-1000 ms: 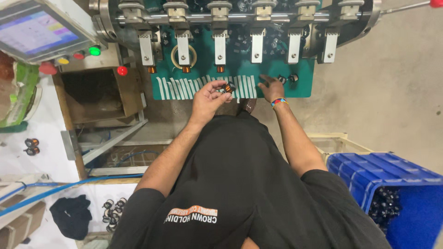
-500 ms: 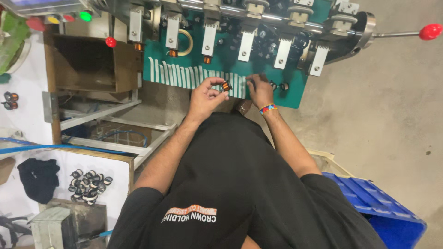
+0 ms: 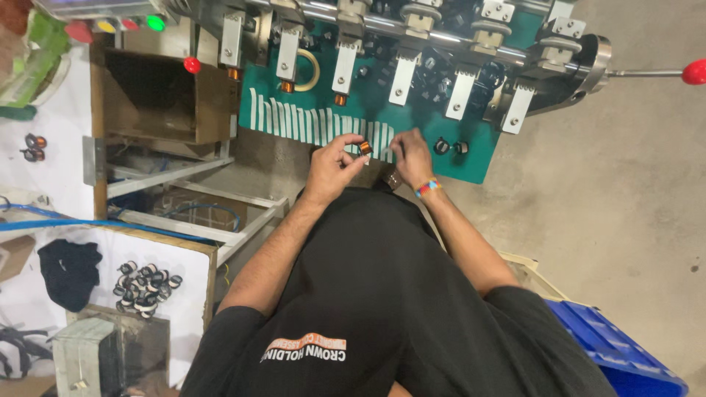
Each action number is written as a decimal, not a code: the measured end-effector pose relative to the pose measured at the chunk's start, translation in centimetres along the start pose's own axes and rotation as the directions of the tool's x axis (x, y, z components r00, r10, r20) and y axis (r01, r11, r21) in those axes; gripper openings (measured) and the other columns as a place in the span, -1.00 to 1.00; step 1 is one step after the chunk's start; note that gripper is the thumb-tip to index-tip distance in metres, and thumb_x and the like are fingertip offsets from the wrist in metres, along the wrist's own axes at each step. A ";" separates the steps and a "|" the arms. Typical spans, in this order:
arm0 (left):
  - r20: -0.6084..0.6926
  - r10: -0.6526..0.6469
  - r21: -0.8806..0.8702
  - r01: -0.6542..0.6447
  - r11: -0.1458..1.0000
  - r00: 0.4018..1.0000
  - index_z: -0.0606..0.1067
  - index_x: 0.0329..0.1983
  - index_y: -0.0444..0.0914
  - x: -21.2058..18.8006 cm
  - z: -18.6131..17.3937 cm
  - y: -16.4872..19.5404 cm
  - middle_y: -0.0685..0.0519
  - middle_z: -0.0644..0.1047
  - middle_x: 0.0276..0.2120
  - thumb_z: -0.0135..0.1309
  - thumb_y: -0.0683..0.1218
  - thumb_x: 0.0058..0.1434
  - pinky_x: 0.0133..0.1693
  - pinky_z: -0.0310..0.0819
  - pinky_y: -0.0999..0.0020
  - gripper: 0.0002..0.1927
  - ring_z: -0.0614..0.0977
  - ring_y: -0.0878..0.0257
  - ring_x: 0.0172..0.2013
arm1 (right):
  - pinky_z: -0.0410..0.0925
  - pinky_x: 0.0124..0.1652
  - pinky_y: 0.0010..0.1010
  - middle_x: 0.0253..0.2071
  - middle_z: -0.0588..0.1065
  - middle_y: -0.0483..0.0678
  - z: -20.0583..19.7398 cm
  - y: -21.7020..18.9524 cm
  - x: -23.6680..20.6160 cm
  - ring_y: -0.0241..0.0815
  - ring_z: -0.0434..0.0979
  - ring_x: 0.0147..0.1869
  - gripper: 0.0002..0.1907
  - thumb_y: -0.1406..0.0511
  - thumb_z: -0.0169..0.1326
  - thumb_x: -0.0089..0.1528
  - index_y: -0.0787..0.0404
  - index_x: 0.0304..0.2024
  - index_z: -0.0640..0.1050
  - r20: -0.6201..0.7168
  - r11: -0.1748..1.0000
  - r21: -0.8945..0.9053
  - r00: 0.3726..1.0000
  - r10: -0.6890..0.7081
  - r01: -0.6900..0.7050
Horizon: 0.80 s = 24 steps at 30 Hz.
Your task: The person operates a benchtop cap-lining machine at a factory workstation. They load a black spool of material, place small black cap components into the machine's stations, pull the machine lever, trim parts with scissors, and wipe components with a black cloth.
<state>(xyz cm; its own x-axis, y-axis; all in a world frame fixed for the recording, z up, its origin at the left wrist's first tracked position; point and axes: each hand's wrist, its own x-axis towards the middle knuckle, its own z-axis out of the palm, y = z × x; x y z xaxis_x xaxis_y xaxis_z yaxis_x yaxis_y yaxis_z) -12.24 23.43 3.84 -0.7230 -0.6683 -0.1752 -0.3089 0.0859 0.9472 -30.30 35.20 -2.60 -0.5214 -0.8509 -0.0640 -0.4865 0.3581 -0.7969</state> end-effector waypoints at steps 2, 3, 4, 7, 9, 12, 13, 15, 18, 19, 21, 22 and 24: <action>0.013 0.050 0.097 -0.051 0.994 0.999 0.52 0.11 -0.28 0.5 -0.9 0.2 0.02 0.59 -0.44 0.32 -0.19 0.20 -0.31 0.52 0.46 -0.59 0.62 0.35 -0.46 | 0.36 0.09 -0.19 -0.04 0.42 0.07 -1.3 -2.7 -1.8 0.05 0.48 0.09 -0.88 0.40 0.13 0.29 0.24 -0.12 0.49 0.076 0.975 0.180 0.987 -0.144 0.129; 0.038 0.119 0.077 -0.121 0.990 0.992 0.49 0.13 -0.28 0.7 -1.4 0.4 -0.02 0.58 -0.28 0.31 -0.20 0.21 -0.26 0.55 0.42 -0.58 0.65 0.32 -0.39 | 0.36 0.09 -0.21 0.02 0.40 0.08 -1.8 -4.2 -2.2 0.04 0.46 0.12 -0.86 0.40 0.13 0.29 0.25 -0.11 0.48 0.088 0.965 0.232 0.985 -0.147 0.123; 0.065 0.199 0.053 -0.202 0.978 0.978 0.47 0.15 -0.28 1.0 -1.9 0.5 -0.07 0.57 -0.12 0.29 -0.21 0.22 -0.21 0.57 0.39 -0.57 0.68 0.29 -0.32 | 0.36 0.09 -0.23 0.08 0.39 0.10 -2.2 -5.6 -2.5 0.03 0.45 0.14 -0.84 0.40 0.14 0.28 0.26 -0.10 0.46 0.090 0.953 0.277 0.984 -0.156 0.125; 0.179 0.297 0.056 -0.311 0.949 0.938 0.39 0.26 -0.27 2.3 -3.2 1.3 -0.09 0.54 0.11 0.25 -0.22 0.22 -0.10 0.62 0.32 -0.47 0.69 0.22 -0.16 | 0.37 0.12 -0.27 0.16 0.38 0.07 -2.8 -9.2 -1.9 -0.02 0.45 0.19 -0.80 0.39 0.12 0.30 0.25 -0.04 0.45 0.016 0.952 0.281 0.991 -0.131 0.121; 0.261 0.320 0.067 -0.347 0.935 0.911 0.35 0.31 -0.27 2.6 -4.1 1.9 -0.09 0.52 0.15 0.23 -0.23 0.22 -0.05 0.62 0.28 -0.41 0.67 0.16 -0.10 | 0.38 0.12 -0.28 0.17 0.39 0.05 -2.7 -10.9 -1.5 -0.04 0.46 0.21 -0.79 0.38 0.12 0.32 0.24 -0.01 0.45 -0.044 0.964 0.249 0.996 -0.081 0.089; 0.340 0.442 0.048 -0.484 0.874 0.830 0.33 0.32 -0.26 3.1 -5.4 2.9 -0.11 0.51 0.14 0.21 -0.25 0.20 0.02 0.57 0.21 -0.39 0.63 0.03 0.00 | 0.39 0.10 -0.27 0.15 0.39 0.05 -2.1 -12.3 -1.4 -0.04 0.46 0.21 -0.76 0.37 0.14 0.31 0.24 0.01 0.43 -0.121 0.980 0.194 0.992 -0.021 0.045; 0.354 0.506 0.039 -0.553 0.832 0.786 0.35 0.31 -0.27 3.1 -5.8 3.1 -0.11 0.50 0.14 0.21 -0.26 0.19 0.06 0.55 0.19 -0.40 0.61 -0.03 0.06 | 0.39 0.09 -0.26 0.14 0.39 0.05 -1.8 -12.6 -1.6 -0.04 0.46 0.22 -0.74 0.37 0.14 0.30 0.25 0.02 0.43 -0.136 0.984 0.173 0.991 -0.008 0.031; 0.389 0.548 0.039 -0.608 0.793 0.740 0.39 0.25 -0.27 3.3 -6.5 3.2 -0.12 0.50 0.13 0.21 -0.26 0.18 0.09 0.53 0.17 -0.45 0.58 -0.08 0.11 | 0.40 0.07 -0.27 0.14 0.40 0.06 -0.8 -13.0 -2.2 -0.03 0.46 0.20 -0.71 0.36 0.15 0.30 0.26 0.05 0.43 -0.177 0.991 0.131 0.984 0.017 0.006; 0.419 0.501 0.042 -0.567 0.823 0.758 0.45 0.17 -0.26 3.6 -7.3 2.7 -0.13 0.51 0.10 0.24 -0.24 0.20 0.07 0.53 0.18 -0.55 0.59 -0.06 0.09 | 0.41 -0.03 -0.35 0.10 0.42 0.05 0.8 -13.0 -3.6 -0.09 0.52 0.07 -0.65 0.32 0.15 0.29 0.29 0.09 0.43 -0.221 0.982 0.150 0.965 0.145 -0.113; 0.407 0.496 0.018 -0.550 0.835 0.767 0.45 0.16 -0.27 3.7 -7.5 2.4 -0.12 0.52 0.09 0.24 -0.24 0.21 0.07 0.53 0.20 -0.56 0.60 -0.05 0.08 | 0.42 -0.09 -0.40 0.05 0.43 0.03 1.3 -12.9 -4.1 -0.16 0.55 -0.04 -0.62 0.29 0.16 0.28 0.30 0.10 0.42 -0.212 0.956 0.211 0.946 0.247 -0.203; 0.367 0.450 0.004 -0.485 0.875 0.814 0.47 0.14 -0.28 4.1 -7.7 1.5 -0.09 0.55 0.04 0.26 -0.23 0.21 0.03 0.56 0.26 -0.58 0.64 0.04 0.00 | 0.41 -0.15 -0.45 -0.07 0.47 0.02 2.1 -12.7 -5.1 -0.25 0.54 -0.15 -0.67 0.26 0.14 0.33 0.35 0.03 0.45 -0.074 0.854 0.416 0.924 0.375 -0.313; 0.338 0.402 0.013 -0.431 0.902 0.851 0.49 0.12 -0.27 4.3 -7.7 0.9 -0.06 0.58 0.01 0.27 -0.22 0.21 0.00 0.59 0.30 -0.59 0.67 0.11 -0.07 | 0.39 -0.15 -0.46 -0.15 0.50 0.02 2.3 -12.7 -5.6 -0.27 0.50 -0.17 -0.73 0.27 0.12 0.38 0.38 -0.03 0.49 0.055 0.762 0.545 0.922 0.382 -0.348; 0.320 0.300 -0.066 -0.295 0.953 0.899 0.51 0.12 -0.28 4.7 -7.7 -0.1 -0.02 0.61 -0.01 0.28 -0.23 0.22 -0.03 0.62 0.35 -0.60 0.70 0.20 -0.12 | 0.37 -0.14 -0.48 -0.23 0.52 -0.01 2.4 -12.8 -6.4 -0.33 0.46 -0.17 -0.77 0.29 0.08 0.43 0.39 -0.10 0.53 0.138 0.673 0.651 0.926 0.351 -0.352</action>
<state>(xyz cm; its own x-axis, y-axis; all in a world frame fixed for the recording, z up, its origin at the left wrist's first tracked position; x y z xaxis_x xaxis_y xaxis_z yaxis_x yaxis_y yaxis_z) -10.85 14.63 4.97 -0.9400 -0.3386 0.0407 -0.0408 0.2302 0.9723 -19.04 35.12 6.53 -0.5569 -0.7156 -0.4217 0.3124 0.2899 -0.9046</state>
